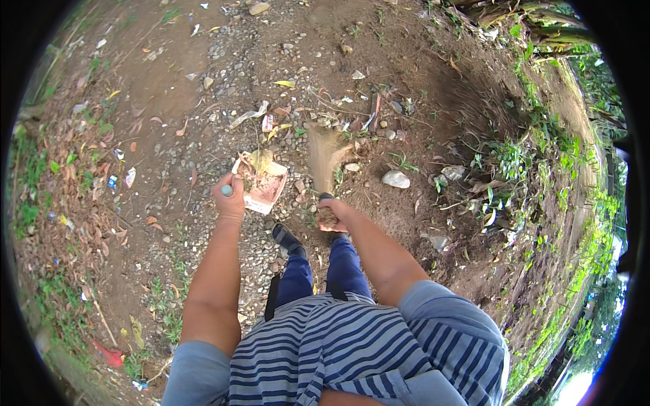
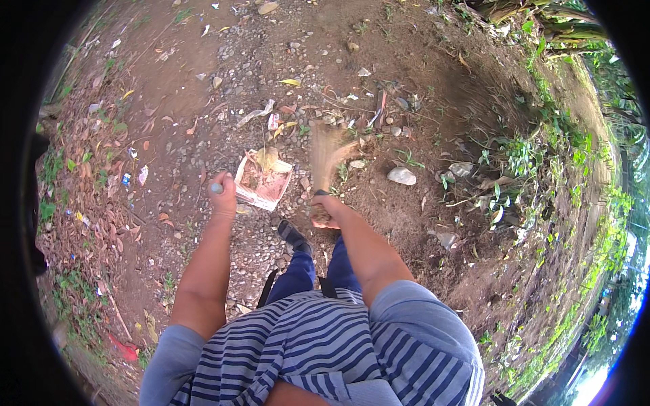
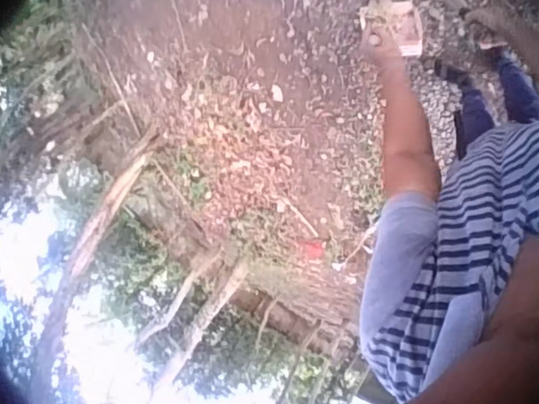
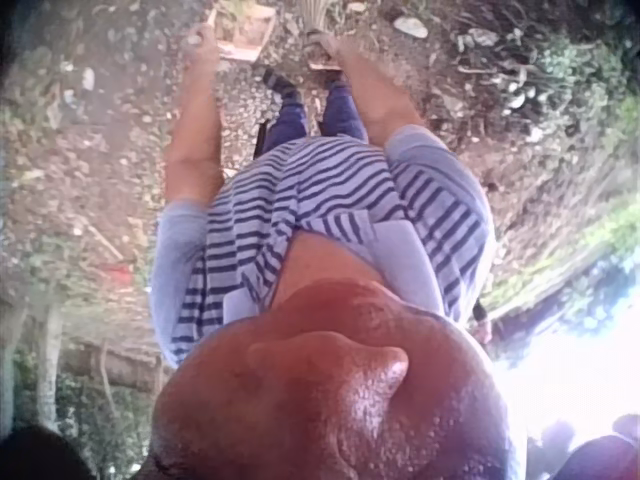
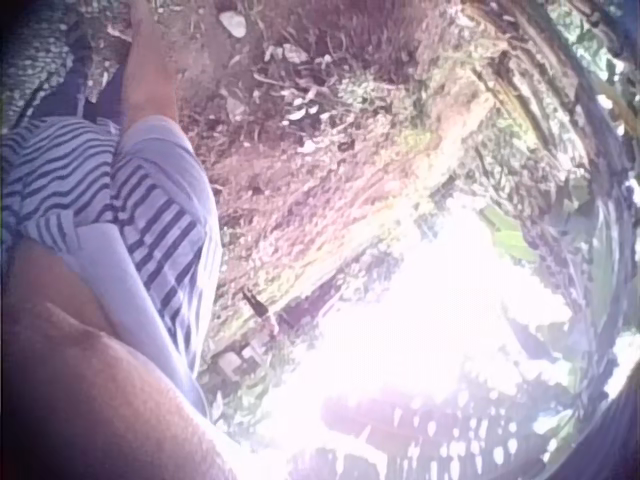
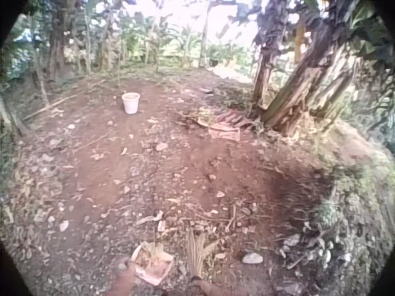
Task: The person sweeps debris and litter on a dirt path using a traditional broom and a dustpan. They gather leaves, plastic, and other small items into the dustpan while walking along the path.
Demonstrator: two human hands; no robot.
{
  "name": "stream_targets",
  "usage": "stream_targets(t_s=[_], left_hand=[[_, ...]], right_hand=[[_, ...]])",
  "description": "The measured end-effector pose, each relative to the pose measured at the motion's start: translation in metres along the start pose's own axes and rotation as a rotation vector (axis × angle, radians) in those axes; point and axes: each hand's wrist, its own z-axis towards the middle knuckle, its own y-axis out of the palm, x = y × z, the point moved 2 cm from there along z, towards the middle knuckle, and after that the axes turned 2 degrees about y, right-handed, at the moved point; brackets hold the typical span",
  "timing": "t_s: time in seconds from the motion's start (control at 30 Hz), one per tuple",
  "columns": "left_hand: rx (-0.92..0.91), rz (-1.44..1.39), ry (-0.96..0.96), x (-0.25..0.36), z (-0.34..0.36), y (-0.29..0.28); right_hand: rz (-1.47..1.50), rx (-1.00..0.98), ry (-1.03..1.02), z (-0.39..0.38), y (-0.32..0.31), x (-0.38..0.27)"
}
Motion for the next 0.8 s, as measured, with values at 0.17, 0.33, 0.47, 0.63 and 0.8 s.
stream_targets(t_s=[0.17,0.33,0.47,0.63,0.8], left_hand=[[-0.025,-0.015,-0.037,0.007,0.001,0.003],[0.013,0.008,0.001,0.012,0.001,-0.011],[0.043,0.060,0.012,0.015,-0.001,-0.021],[0.127,0.018,-0.029,0.014,0.001,-0.019],[0.173,0.039,0.005,0.021,0.014,-0.003]], right_hand=[[-0.369,-0.264,0.022,-0.028,0.042,0.000],[-0.272,-0.267,-0.223,-0.086,0.021,0.016],[-0.119,0.167,-0.369,-0.076,-0.023,-0.005],[0.302,0.159,-0.138,-0.004,-0.016,-0.061],[-0.171,-0.064,0.115,0.019,0.041,-0.079]])
